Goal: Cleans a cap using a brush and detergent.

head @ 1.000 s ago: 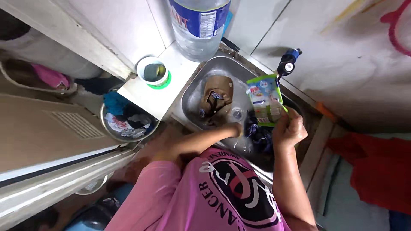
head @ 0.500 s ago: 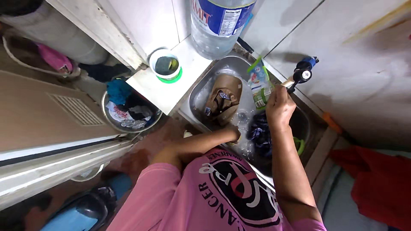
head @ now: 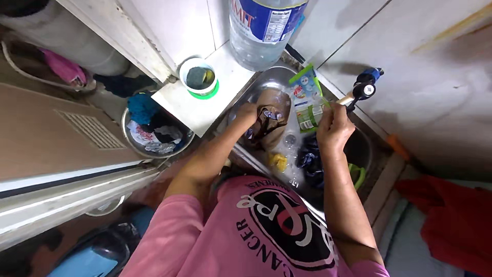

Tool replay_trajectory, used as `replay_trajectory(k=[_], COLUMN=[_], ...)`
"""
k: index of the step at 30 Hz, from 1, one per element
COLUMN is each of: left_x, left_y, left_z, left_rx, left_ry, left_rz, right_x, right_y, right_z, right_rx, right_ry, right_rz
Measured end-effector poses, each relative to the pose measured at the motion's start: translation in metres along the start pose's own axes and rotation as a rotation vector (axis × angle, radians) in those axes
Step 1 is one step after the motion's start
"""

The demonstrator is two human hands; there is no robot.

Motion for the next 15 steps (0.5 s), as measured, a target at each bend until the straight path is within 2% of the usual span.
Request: replay_trajectory(k=[3, 6, 9, 13, 15], left_x=[0.02, 0.025, 0.035, 0.032, 0.03], left_y=[0.022, 0.028, 0.04, 0.033, 0.025], left_z=[0.0, -0.007, -0.021, -0.022, -0.016], left_rx=[-0.005, -0.018, -0.105, -0.111, -0.114], left_ry=[-0.09, 0.136, 0.178, 0.157, 0.052], left_rz=[-0.012, 0.041, 0.058, 0.099, 0.05], right_x=[-0.018, -0.042, -0.06, -0.078, -0.085], right_y=[0.008, 0.011, 0.005, -0.011, -0.023], right_z=[0.002, 0.007, 0.019, 0.031, 0.033], right_rx=[0.056, 0.096, 0.106, 0.068, 0.067], right_ry=[0.072, 0.147, 0.129, 0.087, 0.086], right_rz=[0.035, 0.086, 0.098, 0.043, -0.016])
Point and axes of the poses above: each hand's wrist, its own x-axis towards the middle knuckle, its own z-axis out of the back of the hand, y = z × x, the point moved 7 cm from there along x, towards the middle knuckle, and after that the axes turned 15 degrees about -x, right-handed, at the moved point
